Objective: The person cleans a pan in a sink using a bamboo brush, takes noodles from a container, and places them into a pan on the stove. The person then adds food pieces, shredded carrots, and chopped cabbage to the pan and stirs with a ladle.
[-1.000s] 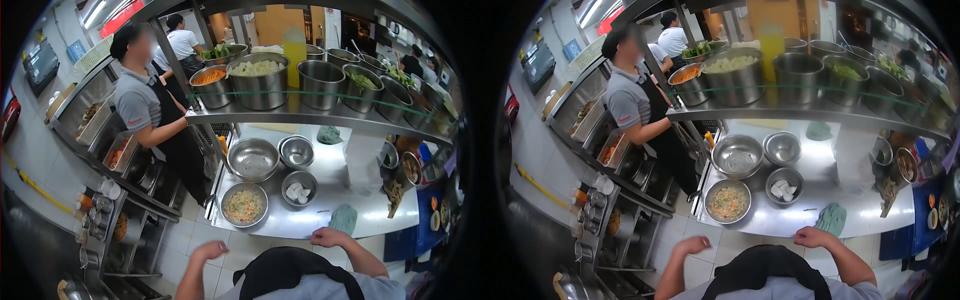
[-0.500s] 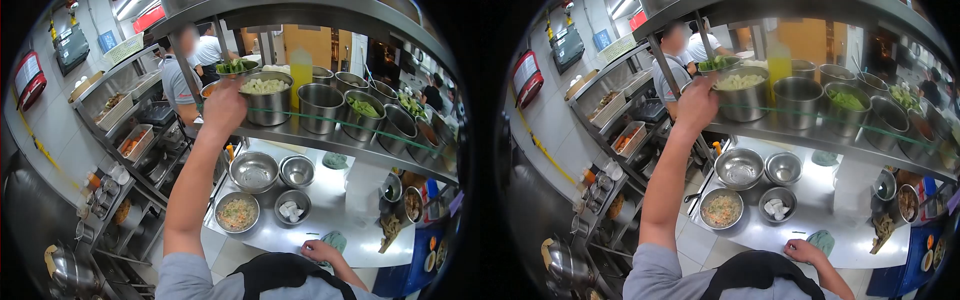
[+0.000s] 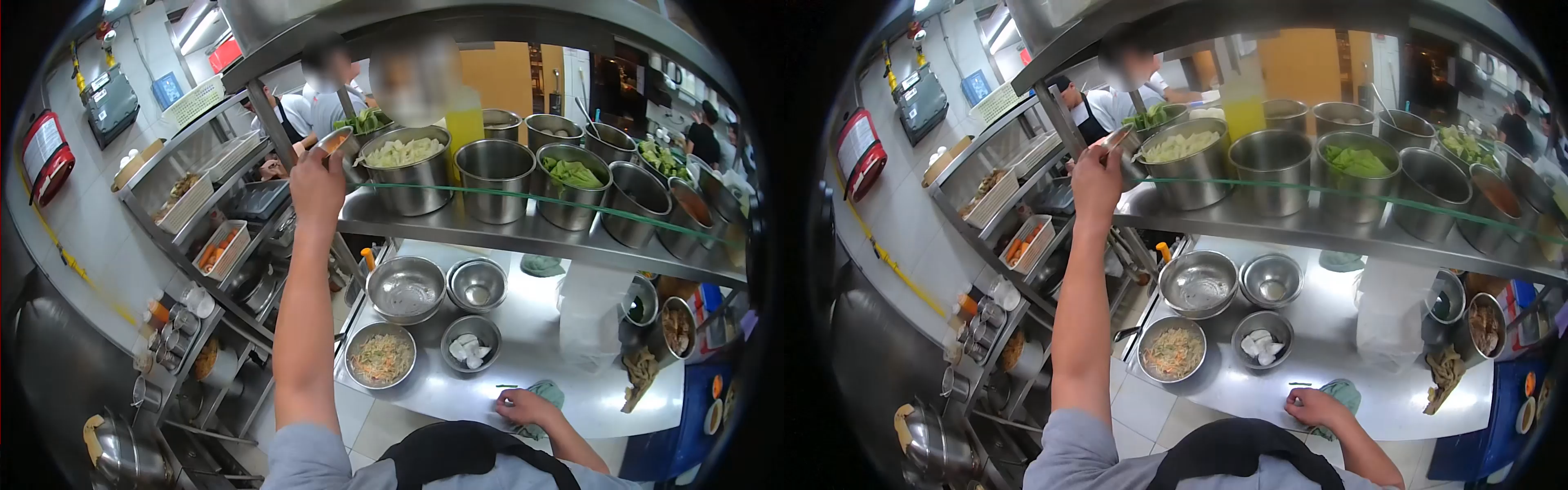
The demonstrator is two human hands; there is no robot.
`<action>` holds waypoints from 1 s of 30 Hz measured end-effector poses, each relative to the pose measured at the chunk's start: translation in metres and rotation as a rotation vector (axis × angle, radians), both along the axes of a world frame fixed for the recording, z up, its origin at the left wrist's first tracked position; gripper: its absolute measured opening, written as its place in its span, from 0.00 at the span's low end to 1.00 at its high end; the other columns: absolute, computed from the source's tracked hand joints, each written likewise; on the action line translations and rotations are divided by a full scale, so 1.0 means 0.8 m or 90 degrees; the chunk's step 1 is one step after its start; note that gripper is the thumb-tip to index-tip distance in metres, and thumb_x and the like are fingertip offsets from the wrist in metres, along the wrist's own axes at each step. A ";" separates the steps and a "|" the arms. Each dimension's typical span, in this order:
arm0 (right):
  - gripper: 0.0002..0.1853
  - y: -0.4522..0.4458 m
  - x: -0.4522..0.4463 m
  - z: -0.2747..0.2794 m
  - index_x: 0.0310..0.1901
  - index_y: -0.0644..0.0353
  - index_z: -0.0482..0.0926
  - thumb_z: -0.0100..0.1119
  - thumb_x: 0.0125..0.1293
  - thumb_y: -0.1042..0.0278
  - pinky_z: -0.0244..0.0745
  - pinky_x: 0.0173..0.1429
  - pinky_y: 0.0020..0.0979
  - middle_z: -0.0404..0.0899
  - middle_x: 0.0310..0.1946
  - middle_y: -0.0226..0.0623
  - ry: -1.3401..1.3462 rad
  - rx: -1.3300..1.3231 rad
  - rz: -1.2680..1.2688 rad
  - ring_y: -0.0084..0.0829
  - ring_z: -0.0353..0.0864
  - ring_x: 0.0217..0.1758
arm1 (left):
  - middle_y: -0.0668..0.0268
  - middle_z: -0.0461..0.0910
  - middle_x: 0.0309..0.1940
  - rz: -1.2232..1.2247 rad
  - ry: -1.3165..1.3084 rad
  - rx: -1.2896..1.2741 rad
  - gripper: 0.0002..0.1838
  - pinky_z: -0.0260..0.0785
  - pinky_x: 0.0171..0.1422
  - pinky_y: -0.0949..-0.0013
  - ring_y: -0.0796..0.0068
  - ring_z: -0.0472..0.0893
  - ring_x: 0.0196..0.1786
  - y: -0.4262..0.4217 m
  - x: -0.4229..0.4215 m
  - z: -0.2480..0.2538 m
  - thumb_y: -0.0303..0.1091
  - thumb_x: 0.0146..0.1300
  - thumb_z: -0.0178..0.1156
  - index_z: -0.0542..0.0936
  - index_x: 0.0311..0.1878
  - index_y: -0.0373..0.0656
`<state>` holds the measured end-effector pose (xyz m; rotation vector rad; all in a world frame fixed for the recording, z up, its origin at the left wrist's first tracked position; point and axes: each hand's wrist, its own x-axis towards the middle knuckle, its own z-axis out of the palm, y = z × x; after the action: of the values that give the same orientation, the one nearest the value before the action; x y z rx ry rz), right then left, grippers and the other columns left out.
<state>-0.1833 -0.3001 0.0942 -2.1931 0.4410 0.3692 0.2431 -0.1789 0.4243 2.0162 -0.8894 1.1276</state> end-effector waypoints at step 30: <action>0.04 0.701 0.366 0.016 0.35 0.62 0.77 0.52 0.61 0.74 0.71 0.26 0.27 0.80 0.28 0.33 0.135 0.548 0.338 0.25 0.78 0.24 | 0.61 0.73 0.39 0.361 0.330 0.044 0.11 0.68 0.53 0.63 0.58 0.71 0.48 0.744 -0.373 -0.358 0.36 0.55 0.63 0.78 0.39 0.41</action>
<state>0.1094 0.2607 0.1070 -1.3898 -0.1963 0.8937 -0.0556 0.4162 0.1382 2.5321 -0.0925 0.7738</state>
